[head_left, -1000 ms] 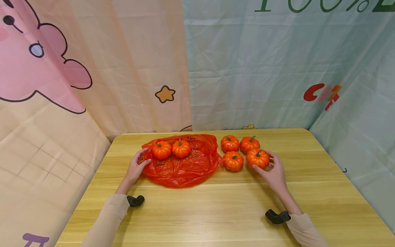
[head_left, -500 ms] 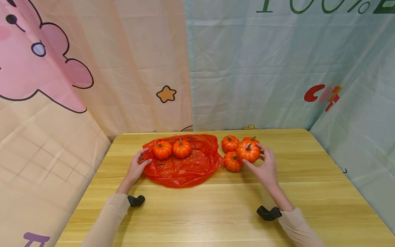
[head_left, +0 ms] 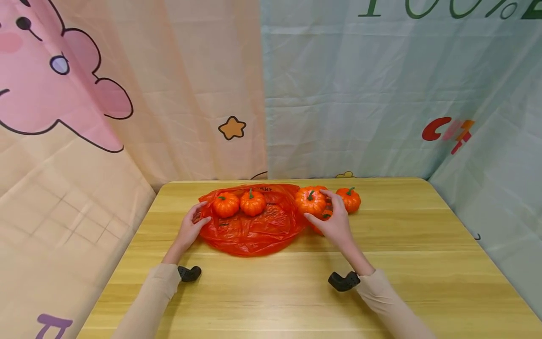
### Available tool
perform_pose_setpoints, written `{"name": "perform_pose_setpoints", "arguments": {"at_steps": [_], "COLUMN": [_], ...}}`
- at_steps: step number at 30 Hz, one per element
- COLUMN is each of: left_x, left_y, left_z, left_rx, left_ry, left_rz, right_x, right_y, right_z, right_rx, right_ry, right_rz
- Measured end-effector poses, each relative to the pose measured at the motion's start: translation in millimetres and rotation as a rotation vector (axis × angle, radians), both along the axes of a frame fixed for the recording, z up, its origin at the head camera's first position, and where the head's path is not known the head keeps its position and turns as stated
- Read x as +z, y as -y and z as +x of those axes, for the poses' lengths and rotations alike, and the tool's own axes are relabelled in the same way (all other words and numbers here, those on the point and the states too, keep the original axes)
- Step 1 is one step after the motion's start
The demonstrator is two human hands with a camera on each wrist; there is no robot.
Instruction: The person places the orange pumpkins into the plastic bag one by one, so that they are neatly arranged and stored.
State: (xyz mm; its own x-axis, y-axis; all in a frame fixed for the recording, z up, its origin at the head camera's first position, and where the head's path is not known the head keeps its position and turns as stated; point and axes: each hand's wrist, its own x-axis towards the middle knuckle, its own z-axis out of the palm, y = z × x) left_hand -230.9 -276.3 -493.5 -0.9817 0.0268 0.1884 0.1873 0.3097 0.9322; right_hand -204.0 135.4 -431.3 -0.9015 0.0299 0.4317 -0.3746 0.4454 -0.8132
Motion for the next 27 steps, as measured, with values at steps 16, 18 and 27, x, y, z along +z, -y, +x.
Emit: {"name": "perform_pose_setpoints", "arguments": {"at_steps": [16,18,27], "left_x": [-0.7,-0.6,0.2], "left_y": [2.4,2.7,2.6], "left_z": [-3.5,-4.2,-2.7], "left_rx": [-0.001,0.002,0.007], "left_ry": [0.035,0.047,0.031], "left_rz": [-0.017,-0.019,-0.027], "right_x": [-0.1,-0.9,-7.4], "right_y": [49,52,65], "right_z": [-41.3,-45.7,-60.7], "right_rx": [0.097,0.102,0.109], "right_ry": [0.085,0.086,0.089], "right_rz": [0.058,0.073,0.118]}}
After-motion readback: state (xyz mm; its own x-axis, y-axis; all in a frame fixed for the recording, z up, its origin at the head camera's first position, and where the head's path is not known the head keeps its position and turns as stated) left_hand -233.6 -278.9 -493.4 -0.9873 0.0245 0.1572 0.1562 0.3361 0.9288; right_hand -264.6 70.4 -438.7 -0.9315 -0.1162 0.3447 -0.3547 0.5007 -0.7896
